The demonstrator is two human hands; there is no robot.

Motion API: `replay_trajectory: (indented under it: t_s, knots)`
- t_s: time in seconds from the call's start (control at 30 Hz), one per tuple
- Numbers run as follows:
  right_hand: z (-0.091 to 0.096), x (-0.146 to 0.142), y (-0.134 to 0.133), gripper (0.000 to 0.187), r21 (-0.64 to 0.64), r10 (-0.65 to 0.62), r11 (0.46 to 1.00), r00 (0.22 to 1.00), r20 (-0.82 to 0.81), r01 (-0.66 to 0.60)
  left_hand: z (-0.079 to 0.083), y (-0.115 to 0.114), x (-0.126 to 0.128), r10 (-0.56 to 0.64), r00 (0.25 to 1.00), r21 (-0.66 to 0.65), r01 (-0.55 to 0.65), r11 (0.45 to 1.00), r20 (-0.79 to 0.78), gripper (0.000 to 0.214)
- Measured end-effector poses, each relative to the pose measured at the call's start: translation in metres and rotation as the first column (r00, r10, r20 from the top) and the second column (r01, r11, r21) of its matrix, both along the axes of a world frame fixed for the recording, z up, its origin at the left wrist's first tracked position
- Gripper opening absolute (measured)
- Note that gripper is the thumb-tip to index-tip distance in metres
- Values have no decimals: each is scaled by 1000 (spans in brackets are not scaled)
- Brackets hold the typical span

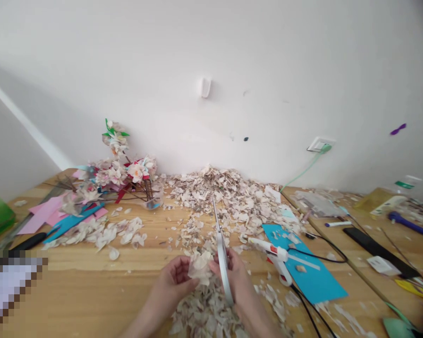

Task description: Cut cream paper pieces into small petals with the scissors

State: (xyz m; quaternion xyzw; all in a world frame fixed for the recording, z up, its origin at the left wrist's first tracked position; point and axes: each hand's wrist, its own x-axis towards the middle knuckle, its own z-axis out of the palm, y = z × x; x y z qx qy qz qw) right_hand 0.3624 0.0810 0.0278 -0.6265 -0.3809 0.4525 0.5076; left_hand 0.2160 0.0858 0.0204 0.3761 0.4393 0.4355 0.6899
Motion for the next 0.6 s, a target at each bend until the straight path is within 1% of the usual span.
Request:
replay_trajectory:
  t_s: [0.1, 0.17, 0.23, 0.3, 0.37, 0.4, 0.47, 0.53, 0.6]
  knots:
    - [2, 2, 7, 31, -20, 19, 1000, 999, -31, -20, 9, 13, -3, -83, 989, 47, 90, 995, -123, 42]
    - [2, 4, 13, 32, -20, 20, 1000, 999, -29, -21, 14, 28, -3, -110, 971, 80, 130, 988, -213, 41]
    - [2, 9, 18, 31, -17, 23, 1000, 1000, -14, -23, 16, 49, -5, -85, 957, 109, 120, 987, -279, 39]
    - [2, 15, 22, 27, -15, 30, 999, 999, 9, -30, 16, 74, -6, -6, 935, 161, 67, 985, -356, 36]
    - [3, 22, 21, 24, -13, 37, 999, 999, 35, -37, 15, 100, -8, 96, 885, 237, 17, 971, -456, 32]
    - [3, 26, 20, 23, -11, 38, 999, 998, 51, -37, 14, 111, -9, 150, 847, 281, -1, 960, -510, 34]
    - [4, 34, 16, 22, -11, 35, 999, 995, 90, -34, 11, 130, -6, 227, 766, 371, 17, 928, -601, 42]
    - [4, 41, 10, 20, -22, 38, 999, 991, 127, -36, 8, 141, 1, 236, 697, 426, 111, 898, -678, 43]
    - [1, 47, 6, 18, -41, 50, 998, 988, 149, -45, 4, 147, 10, 182, 642, 425, 245, 871, -744, 36]
